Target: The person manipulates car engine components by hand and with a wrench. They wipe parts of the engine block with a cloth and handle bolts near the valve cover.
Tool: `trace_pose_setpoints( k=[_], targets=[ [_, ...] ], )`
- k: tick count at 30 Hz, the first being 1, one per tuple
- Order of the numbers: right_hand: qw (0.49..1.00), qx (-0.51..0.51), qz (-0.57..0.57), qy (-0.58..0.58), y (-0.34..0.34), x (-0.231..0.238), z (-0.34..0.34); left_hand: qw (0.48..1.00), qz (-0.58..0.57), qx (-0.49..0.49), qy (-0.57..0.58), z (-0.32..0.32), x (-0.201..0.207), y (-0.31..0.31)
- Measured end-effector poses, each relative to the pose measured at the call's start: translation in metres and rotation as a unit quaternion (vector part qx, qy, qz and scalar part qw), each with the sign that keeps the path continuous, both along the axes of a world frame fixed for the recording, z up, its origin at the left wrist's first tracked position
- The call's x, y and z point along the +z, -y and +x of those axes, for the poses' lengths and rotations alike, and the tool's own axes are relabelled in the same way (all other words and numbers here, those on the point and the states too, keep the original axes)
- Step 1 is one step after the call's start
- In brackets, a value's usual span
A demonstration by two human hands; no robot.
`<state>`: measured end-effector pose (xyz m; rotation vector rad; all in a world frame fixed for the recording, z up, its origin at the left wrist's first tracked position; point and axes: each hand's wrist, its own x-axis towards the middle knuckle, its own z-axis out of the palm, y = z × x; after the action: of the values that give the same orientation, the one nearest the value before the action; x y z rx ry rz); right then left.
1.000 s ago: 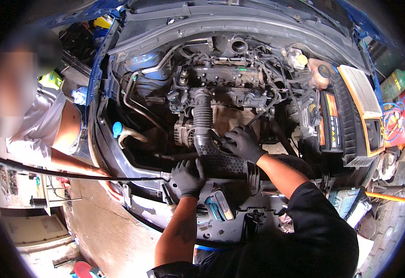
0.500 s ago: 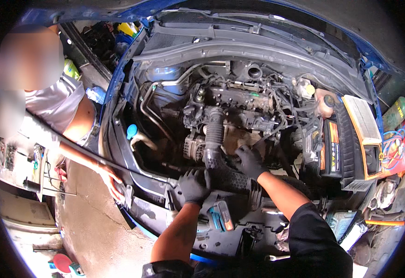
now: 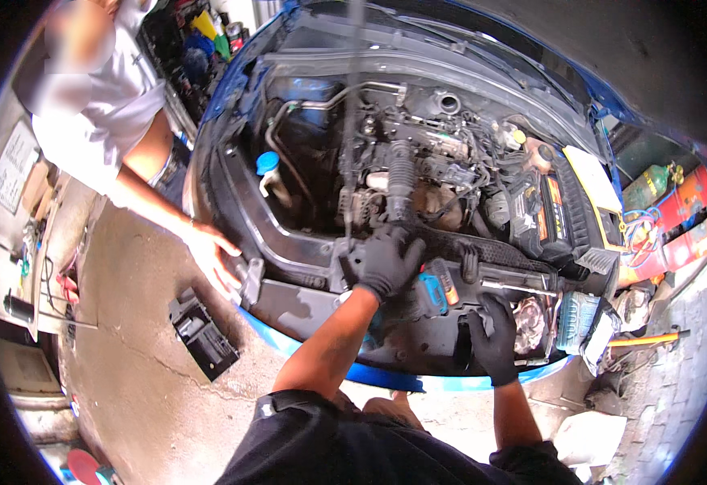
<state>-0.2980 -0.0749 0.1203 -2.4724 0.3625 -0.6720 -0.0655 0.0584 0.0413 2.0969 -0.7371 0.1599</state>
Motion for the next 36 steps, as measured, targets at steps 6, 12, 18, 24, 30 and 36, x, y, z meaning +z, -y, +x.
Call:
trace_pose_setpoints(
  k=[6, 12, 18, 24, 30, 36],
  targets=[
    [0.995, -0.049, 0.071, -0.044, -0.065, -0.014, -0.089, 0.975, -0.091, -0.201, -0.029, -0.126, 0.042, -0.174],
    [0.987, 0.023, 0.143, -0.073, -0.092, -0.014, -0.073, 0.999, -0.001, -0.008, -0.045, -0.153, 0.016, -0.315],
    [0.968, 0.205, 0.102, -0.099, -0.111, 0.005, -0.015, 0.995, 0.040, 0.061, -0.070, -0.122, 0.073, -0.319],
    [0.951, 0.268, 0.129, -0.087, -0.112, -0.004, -0.001, 0.994, 0.044, 0.030, -0.096, -0.129, 0.088, -0.312],
    [0.944, 0.241, 0.172, -0.149, -0.122, -0.016, 0.007, 0.989, 0.038, 0.030, -0.136, -0.102, 0.055, -0.331],
    [0.958, 0.221, 0.133, -0.122, -0.168, -0.015, 0.078, 0.989, 0.009, -0.045, -0.138, 0.010, 0.037, -0.332]
  ],
)
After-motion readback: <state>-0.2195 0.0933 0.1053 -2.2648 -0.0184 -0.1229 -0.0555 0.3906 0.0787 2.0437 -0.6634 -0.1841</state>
